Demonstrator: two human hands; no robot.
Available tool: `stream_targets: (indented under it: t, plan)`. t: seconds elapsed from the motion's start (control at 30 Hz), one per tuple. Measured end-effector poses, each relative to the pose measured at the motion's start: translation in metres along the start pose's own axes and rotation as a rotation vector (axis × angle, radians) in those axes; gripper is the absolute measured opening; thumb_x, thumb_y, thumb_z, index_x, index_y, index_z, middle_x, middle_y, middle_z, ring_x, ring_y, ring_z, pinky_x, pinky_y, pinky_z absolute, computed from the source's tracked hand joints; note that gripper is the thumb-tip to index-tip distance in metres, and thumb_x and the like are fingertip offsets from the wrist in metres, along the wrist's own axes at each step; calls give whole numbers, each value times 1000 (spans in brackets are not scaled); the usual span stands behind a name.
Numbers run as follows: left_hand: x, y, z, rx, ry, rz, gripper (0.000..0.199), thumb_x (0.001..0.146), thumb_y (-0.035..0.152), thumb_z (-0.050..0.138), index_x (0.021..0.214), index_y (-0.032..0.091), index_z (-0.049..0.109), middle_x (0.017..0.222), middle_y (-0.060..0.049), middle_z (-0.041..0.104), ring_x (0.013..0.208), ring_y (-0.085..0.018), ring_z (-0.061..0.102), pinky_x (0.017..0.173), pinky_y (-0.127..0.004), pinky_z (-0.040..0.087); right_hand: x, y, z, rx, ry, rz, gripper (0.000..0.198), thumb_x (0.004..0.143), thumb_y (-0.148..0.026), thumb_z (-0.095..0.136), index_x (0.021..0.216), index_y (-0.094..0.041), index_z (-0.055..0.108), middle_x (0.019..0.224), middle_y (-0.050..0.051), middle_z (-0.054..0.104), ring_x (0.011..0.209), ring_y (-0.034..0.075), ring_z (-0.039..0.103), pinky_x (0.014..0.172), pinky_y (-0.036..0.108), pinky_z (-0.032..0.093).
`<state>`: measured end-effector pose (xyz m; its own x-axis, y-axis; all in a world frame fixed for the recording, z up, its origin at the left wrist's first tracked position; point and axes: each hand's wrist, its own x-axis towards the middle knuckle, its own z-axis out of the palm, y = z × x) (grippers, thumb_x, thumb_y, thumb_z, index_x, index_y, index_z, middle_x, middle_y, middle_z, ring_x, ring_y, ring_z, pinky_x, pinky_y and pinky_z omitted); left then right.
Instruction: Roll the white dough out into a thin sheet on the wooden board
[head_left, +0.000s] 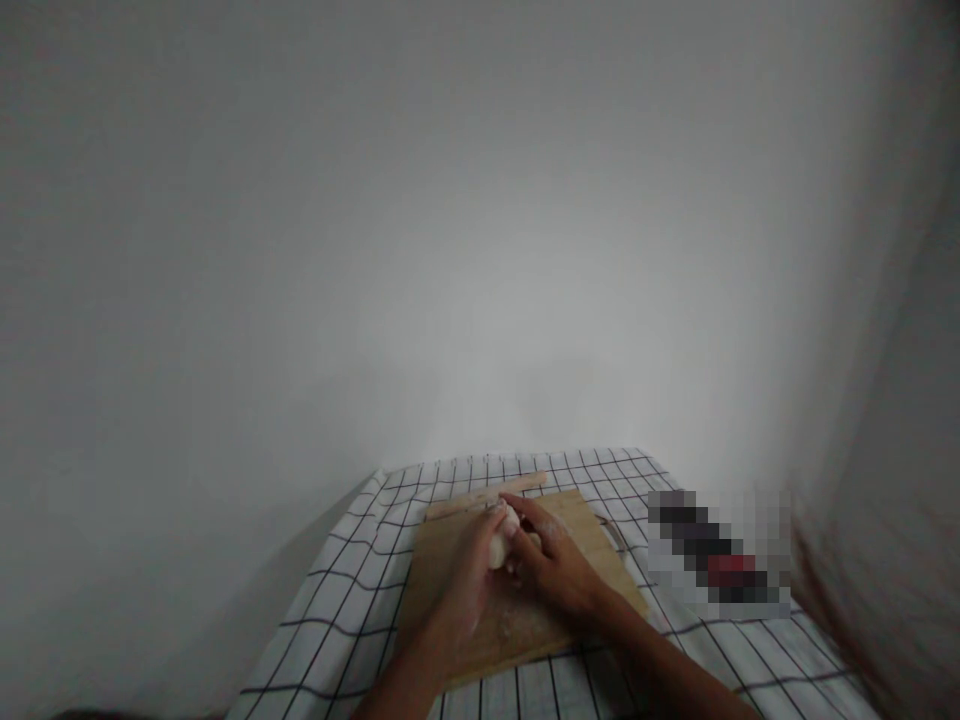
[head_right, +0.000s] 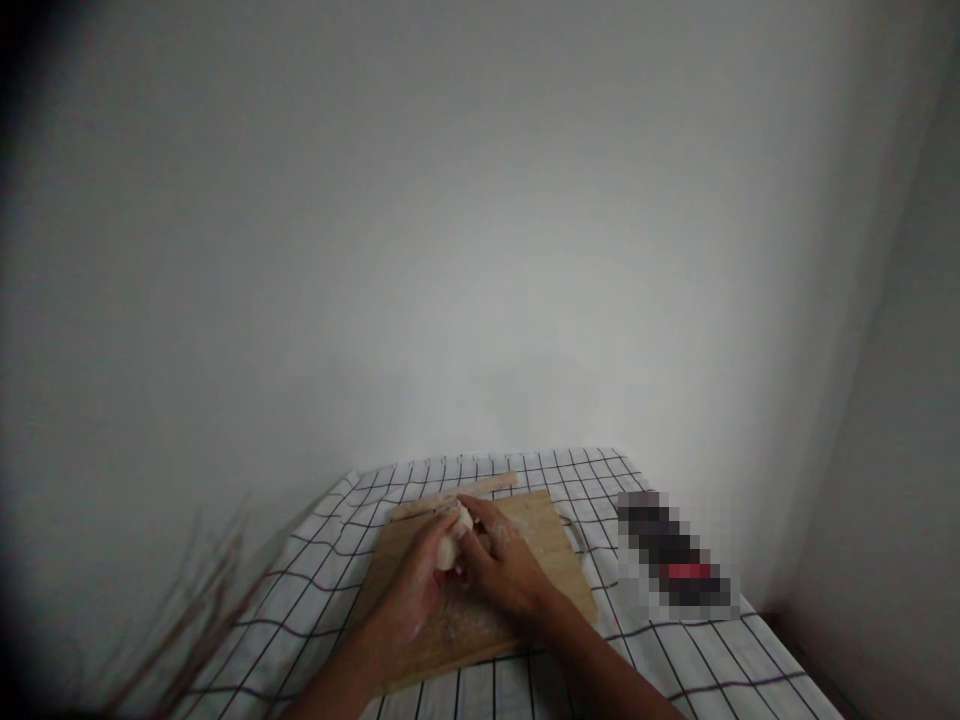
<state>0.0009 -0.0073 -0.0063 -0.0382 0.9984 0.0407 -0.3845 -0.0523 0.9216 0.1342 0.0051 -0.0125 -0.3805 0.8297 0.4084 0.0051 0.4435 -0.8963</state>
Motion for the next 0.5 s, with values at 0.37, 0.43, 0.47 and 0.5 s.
stream_targets:
  t: [0.37,0.43,0.47,0.5]
  plan:
    - [-2,-3,9,36,-173,-27,42,89,52,52,110,17,63,67,3,56,43,-7,40,34,-19,37,4,-1,4,472,-95,207,65,89,-55,63,141,-22,42,83,2,65,58,14,61,50,26,53]
    - [-4,-1,11,-4,-218,-91,43,89,53,53,110,17,62,70,2,57,40,-6,37,32,-18,36,2,-3,3,494,-150,217,59,88,-54,64,133,-20,48,79,1,64,56,14,61,49,26,53]
    - [-6,-1,12,-21,-238,-122,45,89,55,52,111,18,62,70,2,58,40,-5,36,31,-18,36,1,-3,3,514,-170,227,57,88,-54,64,131,-20,49,77,0,63,54,14,60,47,26,52]
    - [-8,0,13,-31,-254,-140,48,89,58,51,114,18,61,71,2,58,39,-6,36,31,-19,37,-1,-3,3,535,-178,235,54,88,-53,63,129,-20,49,76,0,63,52,14,59,45,26,52]
